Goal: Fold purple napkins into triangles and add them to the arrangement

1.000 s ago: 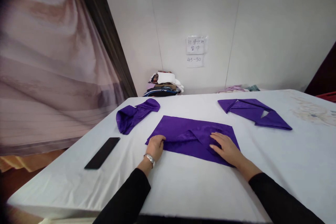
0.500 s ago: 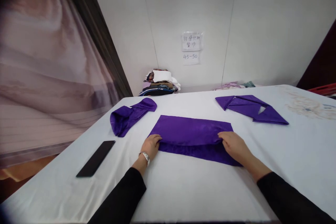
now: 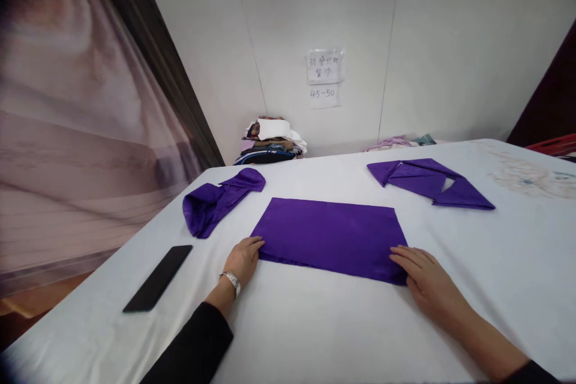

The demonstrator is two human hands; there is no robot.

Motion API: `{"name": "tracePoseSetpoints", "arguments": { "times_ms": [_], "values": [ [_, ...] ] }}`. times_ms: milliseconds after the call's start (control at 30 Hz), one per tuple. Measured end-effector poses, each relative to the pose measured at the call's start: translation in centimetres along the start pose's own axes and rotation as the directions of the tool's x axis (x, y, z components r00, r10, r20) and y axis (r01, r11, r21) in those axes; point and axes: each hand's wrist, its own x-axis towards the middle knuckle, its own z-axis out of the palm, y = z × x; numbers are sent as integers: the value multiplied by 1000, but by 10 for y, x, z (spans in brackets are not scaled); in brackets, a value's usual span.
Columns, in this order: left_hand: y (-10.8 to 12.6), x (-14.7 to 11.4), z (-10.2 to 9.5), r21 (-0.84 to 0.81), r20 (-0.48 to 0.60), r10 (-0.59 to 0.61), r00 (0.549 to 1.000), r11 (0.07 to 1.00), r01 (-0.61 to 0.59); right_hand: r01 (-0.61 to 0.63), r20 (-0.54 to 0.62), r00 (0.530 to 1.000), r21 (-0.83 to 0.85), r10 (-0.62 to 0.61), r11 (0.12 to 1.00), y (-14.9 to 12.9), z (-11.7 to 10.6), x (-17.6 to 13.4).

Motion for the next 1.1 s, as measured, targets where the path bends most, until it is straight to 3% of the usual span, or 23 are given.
{"name": "tracePoseSetpoints", "arguments": {
  "times_ms": [200,467,633,800,967,1033,1100],
  "values": [
    [-12,-11,-5,-2,-47,-74,996,997,74,78,136,987,56,-85,995,-5,6,-8],
    [-5,-13,-9,8,-127,-113,985,993,115,53,-36,998,-19,-53,998,26,22,-17],
    [2,-18,-18,-64,-193,-144,971,989,134,-23,-86,996,4,24,1000,19,2,-7],
    [6,-16,-30,-445,-307,-195,931,895,40,-28,-167,986,-108,9,994,20,-37,16],
    [12,32,-45,-782,-146,-383,912,609,131,-223,-145,969,-165,200,961,36,-64,67],
    [13,66,-48,-816,-132,-416,900,561,140,-331,-56,943,-60,328,942,48,-68,98],
    [12,106,-48,-819,-138,-431,892,556,142,-486,54,873,143,484,862,61,-68,132]
  ]
}}
